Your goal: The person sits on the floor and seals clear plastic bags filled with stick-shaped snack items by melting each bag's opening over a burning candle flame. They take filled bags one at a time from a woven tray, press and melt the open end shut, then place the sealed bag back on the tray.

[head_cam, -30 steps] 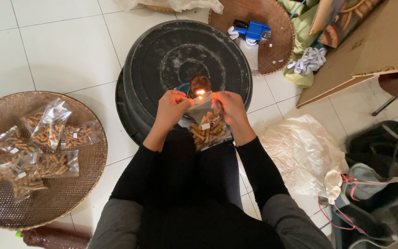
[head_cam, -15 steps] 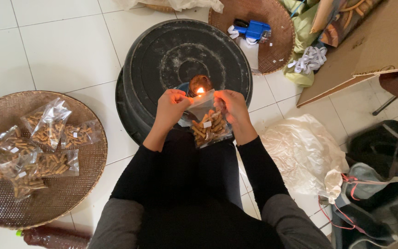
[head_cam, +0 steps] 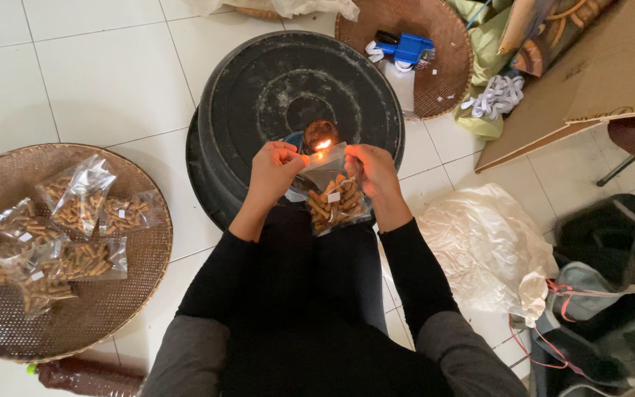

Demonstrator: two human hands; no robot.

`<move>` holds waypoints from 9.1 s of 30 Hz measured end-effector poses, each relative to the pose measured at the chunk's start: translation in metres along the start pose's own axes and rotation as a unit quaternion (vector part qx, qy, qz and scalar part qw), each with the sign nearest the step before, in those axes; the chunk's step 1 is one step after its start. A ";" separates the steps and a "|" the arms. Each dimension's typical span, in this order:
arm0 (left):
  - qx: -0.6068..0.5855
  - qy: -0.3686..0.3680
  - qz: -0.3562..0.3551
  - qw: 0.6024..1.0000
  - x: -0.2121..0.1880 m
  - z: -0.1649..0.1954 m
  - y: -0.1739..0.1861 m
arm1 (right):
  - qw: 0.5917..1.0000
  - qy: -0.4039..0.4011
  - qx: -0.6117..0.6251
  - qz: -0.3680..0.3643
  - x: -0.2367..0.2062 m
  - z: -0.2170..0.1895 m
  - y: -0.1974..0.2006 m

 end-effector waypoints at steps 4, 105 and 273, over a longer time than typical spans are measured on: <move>0.000 0.015 -0.004 1.000 0.001 -0.001 0.001 | 1.000 0.000 0.018 -0.015 0.007 0.007 0.007; -0.194 0.094 0.081 0.973 0.000 -0.034 -0.060 | 0.992 0.020 0.108 0.067 0.046 0.005 0.063; -0.283 0.155 0.058 0.945 -0.003 -0.036 -0.050 | 0.996 -0.004 0.087 0.036 0.039 -0.005 0.037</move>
Point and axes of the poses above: each hand's wrist, its own x-axis towards the middle knuckle, its own y-axis out of the back of the hand, z = x × y, the point moved 1 cm from there along x, towards the middle knuckle, and after that the axes turned 7 degrees about z, right-handed, at the moved point
